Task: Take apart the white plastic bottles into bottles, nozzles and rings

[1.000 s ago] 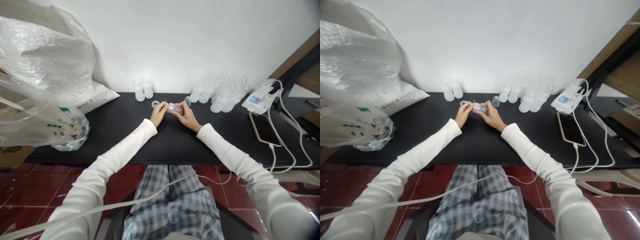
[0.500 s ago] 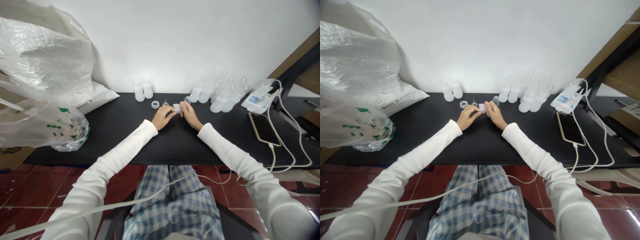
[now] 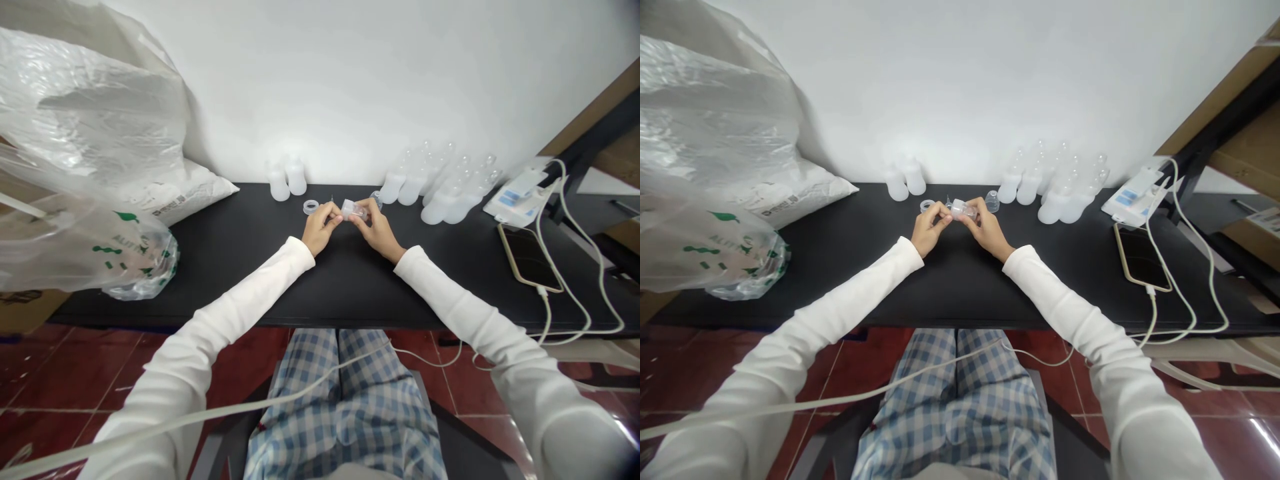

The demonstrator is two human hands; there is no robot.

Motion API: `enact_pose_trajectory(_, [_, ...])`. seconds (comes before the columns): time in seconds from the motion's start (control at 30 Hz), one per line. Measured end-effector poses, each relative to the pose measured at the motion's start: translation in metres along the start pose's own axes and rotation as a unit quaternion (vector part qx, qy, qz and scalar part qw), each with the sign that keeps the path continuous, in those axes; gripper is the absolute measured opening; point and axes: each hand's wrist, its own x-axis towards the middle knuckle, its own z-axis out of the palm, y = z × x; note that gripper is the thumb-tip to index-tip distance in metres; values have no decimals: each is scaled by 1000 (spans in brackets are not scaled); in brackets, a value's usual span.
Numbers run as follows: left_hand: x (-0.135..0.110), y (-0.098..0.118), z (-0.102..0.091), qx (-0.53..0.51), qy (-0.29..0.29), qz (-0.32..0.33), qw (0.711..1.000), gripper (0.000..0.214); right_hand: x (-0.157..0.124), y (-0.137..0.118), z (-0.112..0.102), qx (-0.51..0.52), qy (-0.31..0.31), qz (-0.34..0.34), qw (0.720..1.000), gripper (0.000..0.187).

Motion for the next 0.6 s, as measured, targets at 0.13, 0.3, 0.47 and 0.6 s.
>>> enact_pose_trajectory(0.13, [-2,-2,4,-51,12,-32,998,37,3,10,-3,-71,2,-84,994,53])
enact_pose_trajectory(0.3, [-1,-9,9,-117,14,-82,990,34,5,13,-6,-152,-22,-174,973,40])
enact_pose_trajectory(0.47, [0,-12,9,-153,11,-100,983,36,5,7,-12,-156,-63,-183,969,33])
enact_pose_trajectory(0.6, [-1,-13,8,-151,10,-89,984,43,3,6,-13,-166,-75,-201,962,30])
